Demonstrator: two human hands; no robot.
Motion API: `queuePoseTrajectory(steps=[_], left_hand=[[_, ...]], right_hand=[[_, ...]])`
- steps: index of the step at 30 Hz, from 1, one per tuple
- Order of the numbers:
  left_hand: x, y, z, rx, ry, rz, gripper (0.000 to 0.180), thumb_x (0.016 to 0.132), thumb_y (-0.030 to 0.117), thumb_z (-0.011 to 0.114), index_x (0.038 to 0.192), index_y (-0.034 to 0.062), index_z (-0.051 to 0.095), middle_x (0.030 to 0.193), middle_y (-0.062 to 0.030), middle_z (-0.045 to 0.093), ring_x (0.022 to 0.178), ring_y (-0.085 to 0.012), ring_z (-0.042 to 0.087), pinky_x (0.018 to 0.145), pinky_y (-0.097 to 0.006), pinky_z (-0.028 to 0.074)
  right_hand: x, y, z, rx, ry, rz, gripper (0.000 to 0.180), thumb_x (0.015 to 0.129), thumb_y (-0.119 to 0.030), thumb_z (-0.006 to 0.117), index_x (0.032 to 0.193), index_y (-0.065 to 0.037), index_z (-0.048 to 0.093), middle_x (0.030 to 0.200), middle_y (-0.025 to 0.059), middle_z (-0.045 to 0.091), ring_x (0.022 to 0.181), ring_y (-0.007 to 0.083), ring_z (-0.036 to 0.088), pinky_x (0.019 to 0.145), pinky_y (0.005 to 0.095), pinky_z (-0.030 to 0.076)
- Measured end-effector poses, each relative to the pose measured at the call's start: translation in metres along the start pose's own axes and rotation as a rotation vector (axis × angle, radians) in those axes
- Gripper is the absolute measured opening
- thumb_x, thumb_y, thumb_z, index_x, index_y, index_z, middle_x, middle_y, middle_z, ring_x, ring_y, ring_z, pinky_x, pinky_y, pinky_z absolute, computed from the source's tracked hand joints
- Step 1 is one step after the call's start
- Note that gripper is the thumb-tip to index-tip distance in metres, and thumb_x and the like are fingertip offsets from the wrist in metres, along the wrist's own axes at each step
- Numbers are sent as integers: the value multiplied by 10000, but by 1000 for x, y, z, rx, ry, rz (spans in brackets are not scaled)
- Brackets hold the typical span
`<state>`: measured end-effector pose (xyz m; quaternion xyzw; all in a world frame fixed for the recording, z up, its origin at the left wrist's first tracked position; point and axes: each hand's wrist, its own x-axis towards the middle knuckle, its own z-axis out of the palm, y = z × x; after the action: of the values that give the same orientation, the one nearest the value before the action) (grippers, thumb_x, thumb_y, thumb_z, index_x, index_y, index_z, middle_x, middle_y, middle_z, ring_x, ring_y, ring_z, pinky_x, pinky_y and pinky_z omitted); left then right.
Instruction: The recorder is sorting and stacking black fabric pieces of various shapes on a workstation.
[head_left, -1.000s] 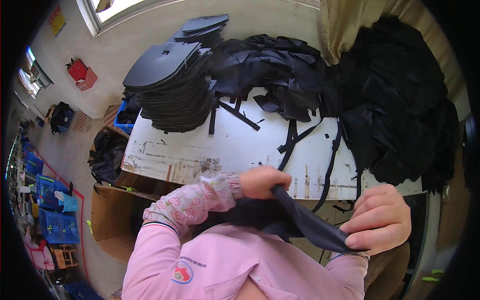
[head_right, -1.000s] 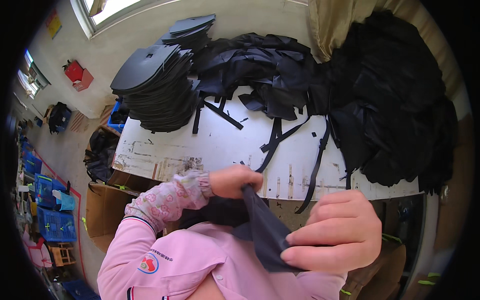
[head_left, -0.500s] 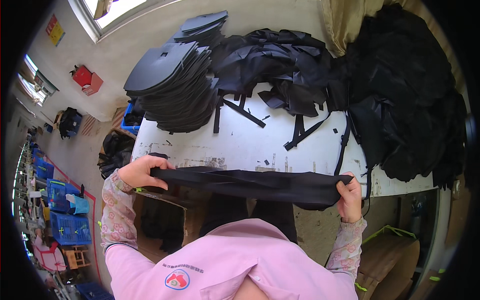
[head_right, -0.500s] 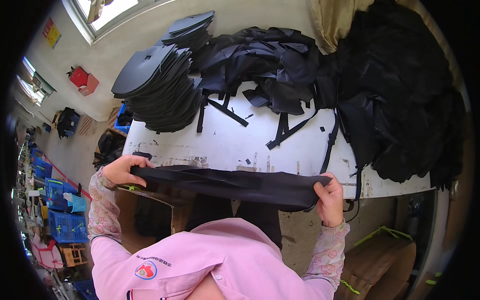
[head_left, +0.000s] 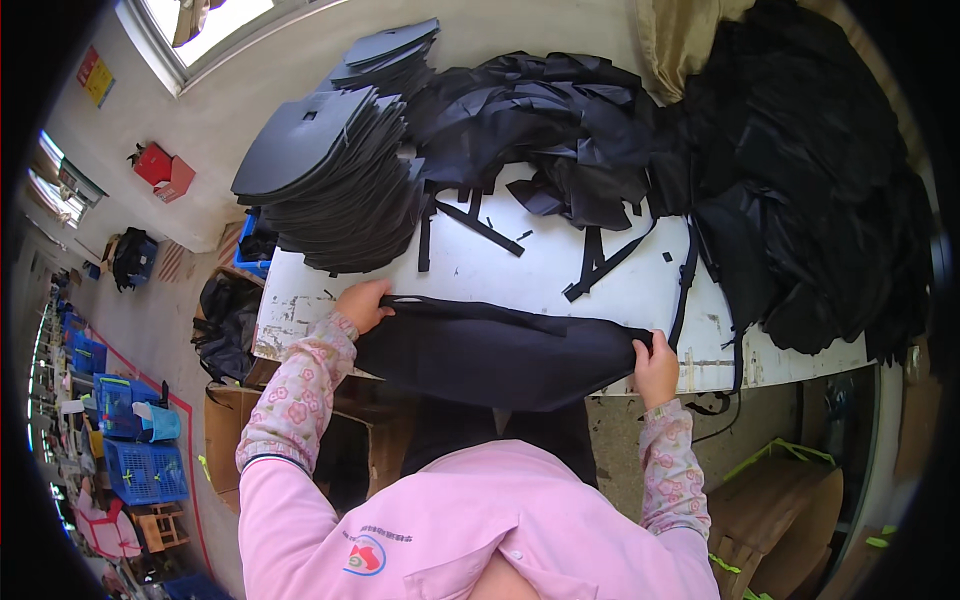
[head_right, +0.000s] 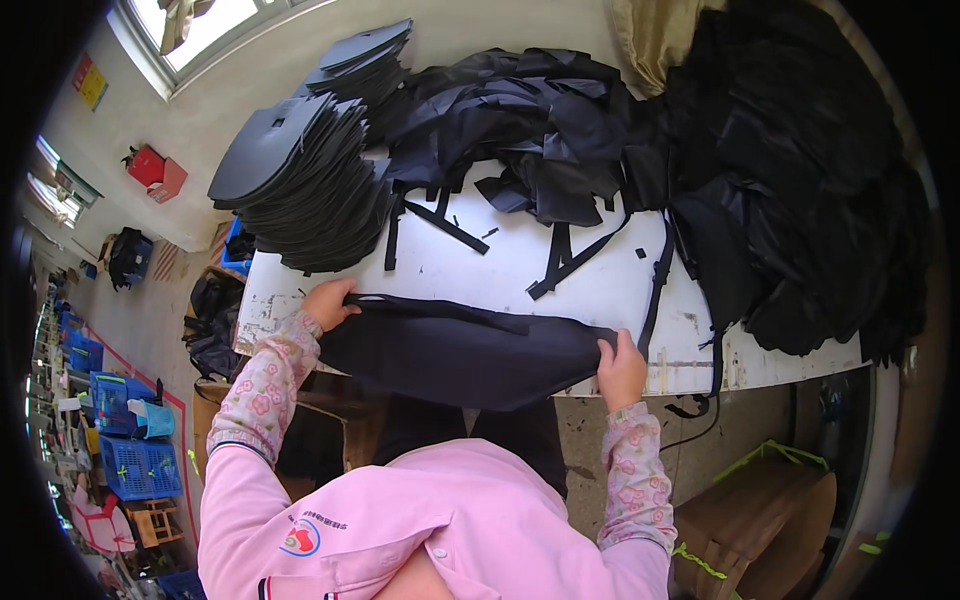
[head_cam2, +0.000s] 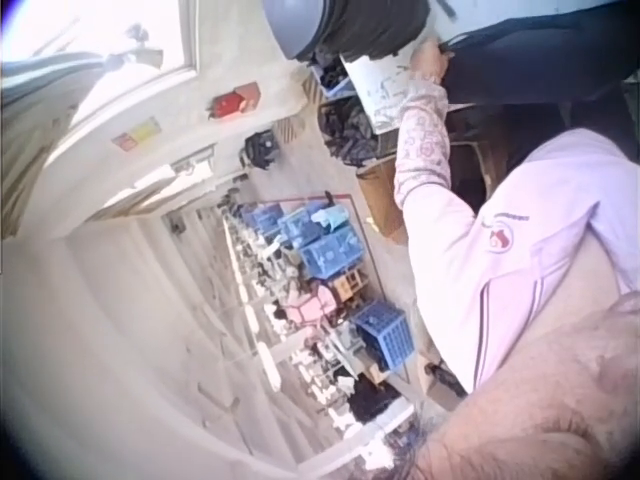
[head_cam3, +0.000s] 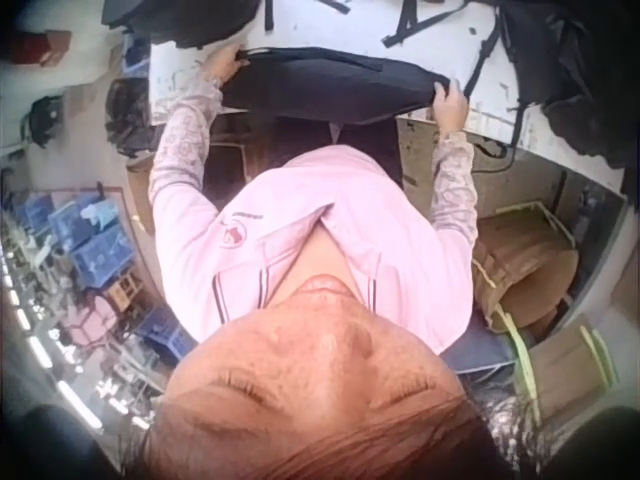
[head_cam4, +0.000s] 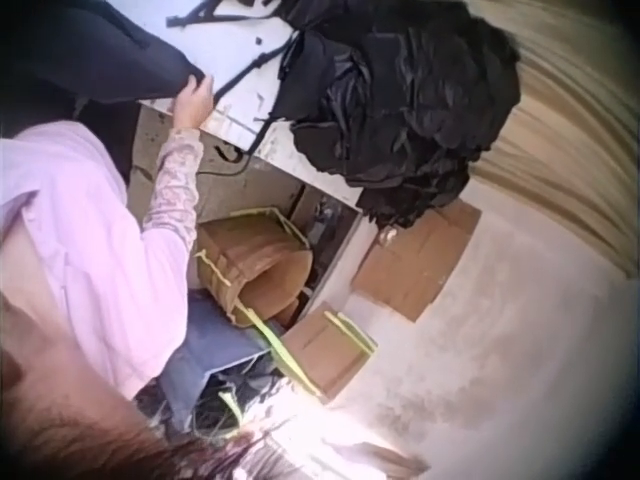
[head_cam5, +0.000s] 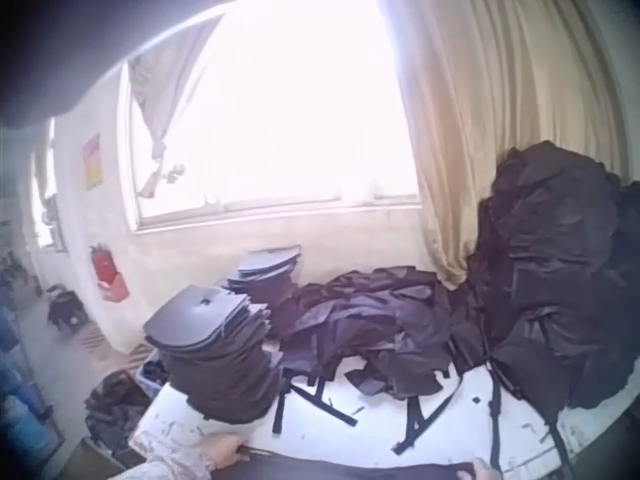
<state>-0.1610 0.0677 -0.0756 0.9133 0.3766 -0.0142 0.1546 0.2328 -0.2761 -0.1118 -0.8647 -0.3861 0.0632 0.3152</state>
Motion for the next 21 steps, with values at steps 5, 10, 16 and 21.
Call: queuePoseTrajectory(steps=[5, 10, 16, 21], left_hand=[[20, 16, 5, -135, 12, 131, 350, 739, 187, 819, 951, 47, 579, 932, -154, 634, 909, -372, 615, 769, -432, 486], [25, 7, -6, -429, -80, 267, 401, 682, 211, 860, 898, 58, 559, 919, -87, 577, 890, -286, 565, 784, -353, 460], [10, -7, -32, -354, 29, 389, 397, 641, 199, 874, 844, 77, 556, 876, -64, 542, 854, -268, 536, 818, -356, 429], [-10, -1, -56, 300, 281, 108, 233, 703, 103, 795, 834, 116, 602, 846, -60, 572, 903, -317, 557, 805, -393, 430]], right_hand=[[4, -43, -15, -200, 88, -359, 375, 840, -114, 695, 1184, -25, 573, 1295, 163, 568, 1221, 373, 514, 982, 469, 422], [-7, -75, 20, -270, -524, -666, 899, 819, -502, 703, 1533, -124, 309, 1599, 165, 240, 1483, 375, 201, 1175, 582, 178], [-5, -74, 22, -398, -700, -672, 1070, 747, -683, 679, 1567, -158, 235, 1635, 186, 110, 1505, 412, 82, 1160, 651, 87], [-5, -74, 23, -412, -704, -664, 1114, 721, -708, 686, 1571, -153, 224, 1637, 190, 88, 1508, 418, 45, 1156, 661, 60]])
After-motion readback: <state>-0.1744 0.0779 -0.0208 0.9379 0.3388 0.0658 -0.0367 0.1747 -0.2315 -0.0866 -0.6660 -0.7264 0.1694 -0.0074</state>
